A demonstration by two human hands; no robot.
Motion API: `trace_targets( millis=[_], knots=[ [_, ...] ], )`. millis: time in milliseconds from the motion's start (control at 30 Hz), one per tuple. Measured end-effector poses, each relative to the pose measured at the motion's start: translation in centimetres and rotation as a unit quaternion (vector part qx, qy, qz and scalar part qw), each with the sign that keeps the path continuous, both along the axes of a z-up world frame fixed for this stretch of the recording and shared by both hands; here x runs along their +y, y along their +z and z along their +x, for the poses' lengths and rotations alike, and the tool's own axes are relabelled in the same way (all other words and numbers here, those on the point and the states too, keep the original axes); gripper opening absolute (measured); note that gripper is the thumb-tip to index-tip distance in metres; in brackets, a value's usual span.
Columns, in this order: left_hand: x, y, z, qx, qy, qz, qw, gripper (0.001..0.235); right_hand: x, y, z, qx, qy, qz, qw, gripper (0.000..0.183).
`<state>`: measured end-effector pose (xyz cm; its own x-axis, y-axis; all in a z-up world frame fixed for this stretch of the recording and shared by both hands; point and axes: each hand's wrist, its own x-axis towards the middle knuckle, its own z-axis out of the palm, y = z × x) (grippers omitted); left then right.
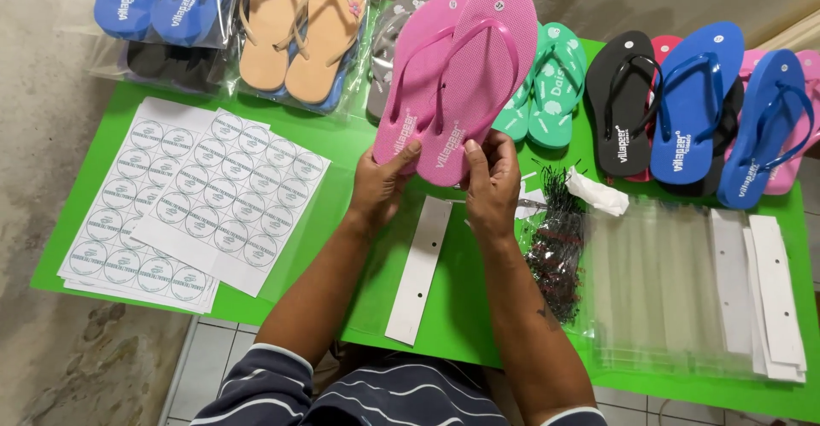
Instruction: Packaging pairs of flip-flops into plastic bags and attaching cardboard headers.
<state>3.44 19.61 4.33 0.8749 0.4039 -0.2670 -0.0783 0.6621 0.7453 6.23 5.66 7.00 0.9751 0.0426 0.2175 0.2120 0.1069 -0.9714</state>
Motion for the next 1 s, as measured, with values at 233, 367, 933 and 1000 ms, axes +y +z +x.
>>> trace_targets(
  millis=[233, 367, 933, 1000],
  knots=[
    [-0.8, -1.8, 0.6, 0.024, -0.014, -0.124, 0.992, 0.025, -1.5, -1.9, 0.3, 0.023, 0.012, 0.022, 0.999, 0.016],
    [-1.0, -1.3, 0.5, 0.015, 0.000, -0.103, 0.995, 0.024, -2.0, -1.9, 0.1, 0.023, 0.005, 0.022, 0.999, 0.014],
    [-2.7, 1.3, -0.8, 0.025, -0.037, -0.017, 0.999, 0.029, -4.4, -1.9, -0.2, 0.046, 0.035, 0.006, 0.998, 0.013],
    [-2.9, 1.4, -0.9, 0.027, -0.039, 0.001, 0.999, 0.029, -5.1, -1.9, -0.3, 0.026, 0.039, -0.028, 0.998, 0.017]
  ],
)
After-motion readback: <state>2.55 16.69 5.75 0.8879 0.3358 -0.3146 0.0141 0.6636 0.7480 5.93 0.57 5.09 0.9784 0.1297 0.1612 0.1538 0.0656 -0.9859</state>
